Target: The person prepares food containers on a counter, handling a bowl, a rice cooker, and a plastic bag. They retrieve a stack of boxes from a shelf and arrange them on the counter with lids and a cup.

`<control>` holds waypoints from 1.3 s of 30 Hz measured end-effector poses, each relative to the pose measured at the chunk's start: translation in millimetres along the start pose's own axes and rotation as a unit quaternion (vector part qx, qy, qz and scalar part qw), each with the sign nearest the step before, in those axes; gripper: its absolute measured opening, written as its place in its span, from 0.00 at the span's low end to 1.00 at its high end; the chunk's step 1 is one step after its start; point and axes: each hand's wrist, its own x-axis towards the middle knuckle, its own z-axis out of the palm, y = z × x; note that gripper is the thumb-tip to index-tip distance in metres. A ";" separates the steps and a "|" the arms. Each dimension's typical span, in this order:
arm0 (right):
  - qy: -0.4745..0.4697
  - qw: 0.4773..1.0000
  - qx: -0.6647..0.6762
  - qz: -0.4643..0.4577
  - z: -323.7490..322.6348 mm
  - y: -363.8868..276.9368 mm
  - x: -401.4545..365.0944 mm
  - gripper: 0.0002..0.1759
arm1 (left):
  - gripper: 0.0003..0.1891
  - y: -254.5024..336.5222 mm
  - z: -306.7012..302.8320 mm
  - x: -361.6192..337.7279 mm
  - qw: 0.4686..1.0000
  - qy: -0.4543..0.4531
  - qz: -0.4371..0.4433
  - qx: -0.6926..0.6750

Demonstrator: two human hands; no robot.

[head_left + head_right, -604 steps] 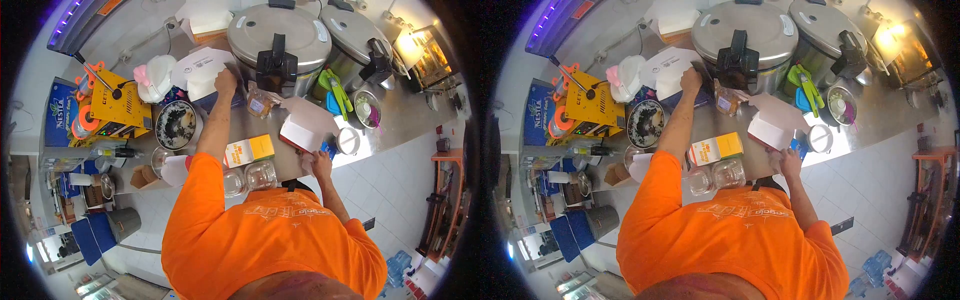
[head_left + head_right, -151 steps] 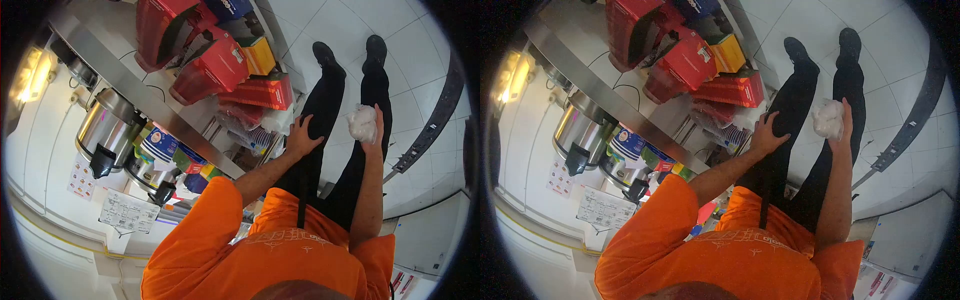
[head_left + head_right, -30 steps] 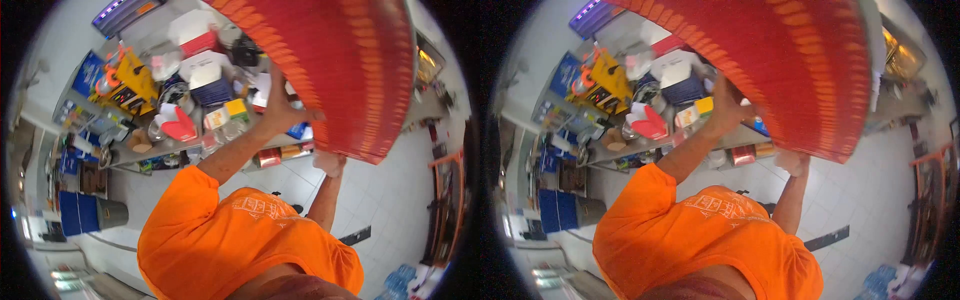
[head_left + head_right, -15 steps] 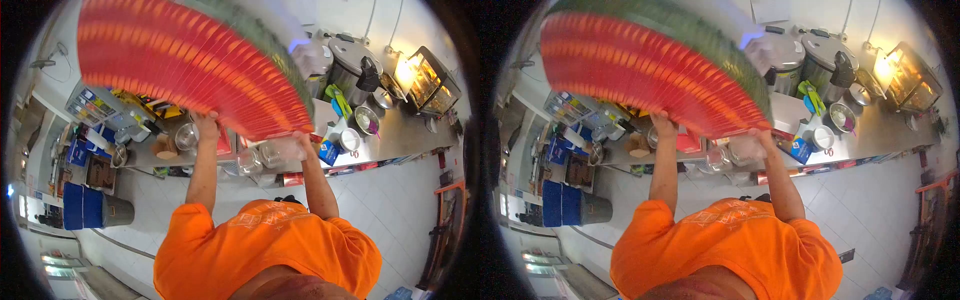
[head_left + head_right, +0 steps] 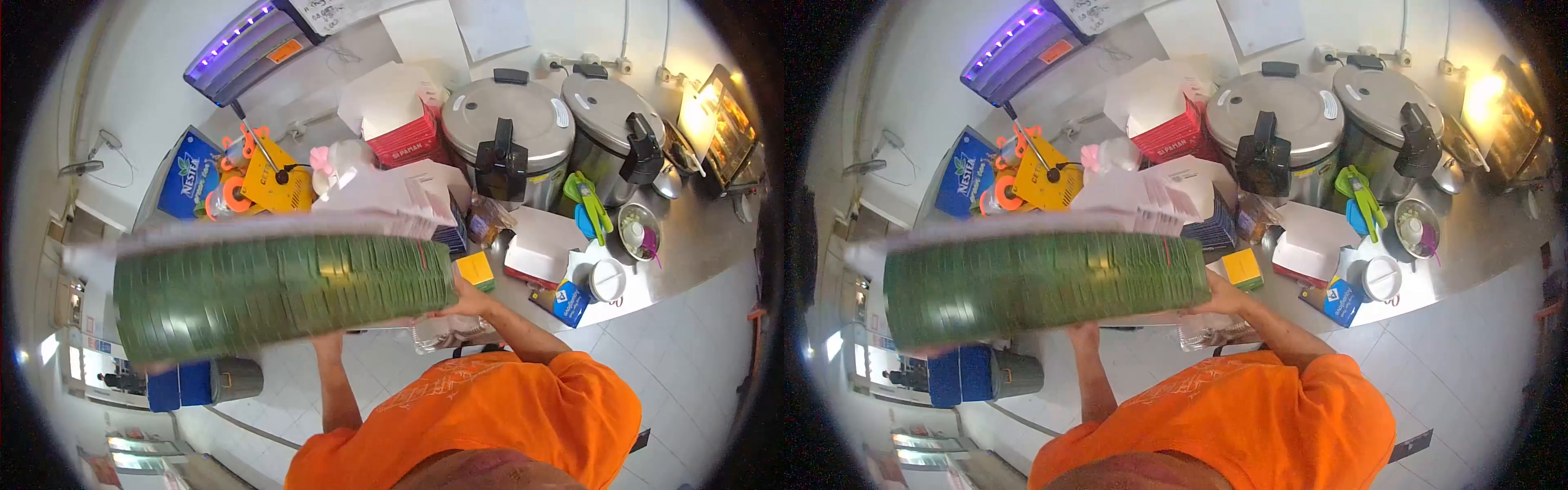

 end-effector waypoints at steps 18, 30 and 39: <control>-0.075 0.944 -0.318 -0.048 -105.6 -21.0 46.8 0.42 | 0.32 -34.3 8.6 -35.4 0.915 0.069 0.313 0.245; 0.015 0.794 -0.590 0.146 -64.5 48.9 142.2 0.18 | 0.31 -10.3 19.9 47.1 0.931 0.029 0.363 0.039; 0.052 0.784 -0.606 0.120 -70.4 45.4 84.3 0.11 | 0.30 5.7 82.4 122.1 0.941 0.022 0.329 -0.073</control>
